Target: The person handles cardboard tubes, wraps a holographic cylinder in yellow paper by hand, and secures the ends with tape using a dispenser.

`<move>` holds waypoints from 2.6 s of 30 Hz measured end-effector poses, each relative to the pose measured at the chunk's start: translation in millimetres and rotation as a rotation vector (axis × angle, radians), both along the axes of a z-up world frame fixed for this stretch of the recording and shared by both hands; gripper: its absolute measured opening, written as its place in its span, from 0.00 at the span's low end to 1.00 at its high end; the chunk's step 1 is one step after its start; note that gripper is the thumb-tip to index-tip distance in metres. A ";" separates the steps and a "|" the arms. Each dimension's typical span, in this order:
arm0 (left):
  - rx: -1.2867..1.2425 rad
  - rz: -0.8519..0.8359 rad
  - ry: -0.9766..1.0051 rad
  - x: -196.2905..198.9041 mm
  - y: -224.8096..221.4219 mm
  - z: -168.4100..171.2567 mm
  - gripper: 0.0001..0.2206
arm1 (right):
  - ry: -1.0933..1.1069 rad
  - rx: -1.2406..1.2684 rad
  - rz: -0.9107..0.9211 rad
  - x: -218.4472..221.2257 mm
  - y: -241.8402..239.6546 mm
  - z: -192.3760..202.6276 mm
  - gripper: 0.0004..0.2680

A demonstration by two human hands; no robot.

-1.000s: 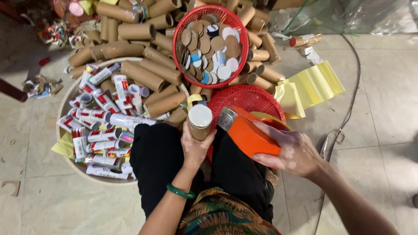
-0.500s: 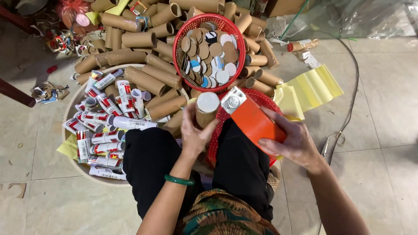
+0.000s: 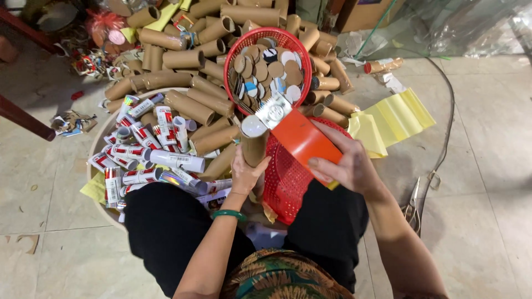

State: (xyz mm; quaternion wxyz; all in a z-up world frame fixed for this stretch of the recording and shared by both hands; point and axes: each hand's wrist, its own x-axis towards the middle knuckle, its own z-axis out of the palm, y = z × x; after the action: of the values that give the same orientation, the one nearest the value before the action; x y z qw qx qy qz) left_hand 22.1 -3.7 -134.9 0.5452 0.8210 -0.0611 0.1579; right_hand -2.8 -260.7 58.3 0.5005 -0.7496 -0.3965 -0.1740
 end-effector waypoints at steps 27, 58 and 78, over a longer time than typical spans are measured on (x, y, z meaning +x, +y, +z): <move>-1.134 -0.285 1.271 -51.6 19.0 98.7 0.32 | 0.668 0.139 -0.366 14.8 -27.4 -30.0 0.19; 0.304 -0.755 0.519 92.6 81.1 83.6 0.16 | 0.654 0.293 -0.302 44.3 47.3 -80.7 0.21; 0.689 -0.229 0.130 294.8 37.1 -102.9 0.08 | 0.980 0.779 -0.463 29.1 29.2 -110.5 0.20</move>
State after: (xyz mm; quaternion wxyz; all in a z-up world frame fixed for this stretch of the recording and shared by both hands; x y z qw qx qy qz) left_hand 316.9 33.4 -237.8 0.2536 0.9526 -0.1675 0.0137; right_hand 26.3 -231.4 -52.2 0.8066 -0.5723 0.1399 -0.0468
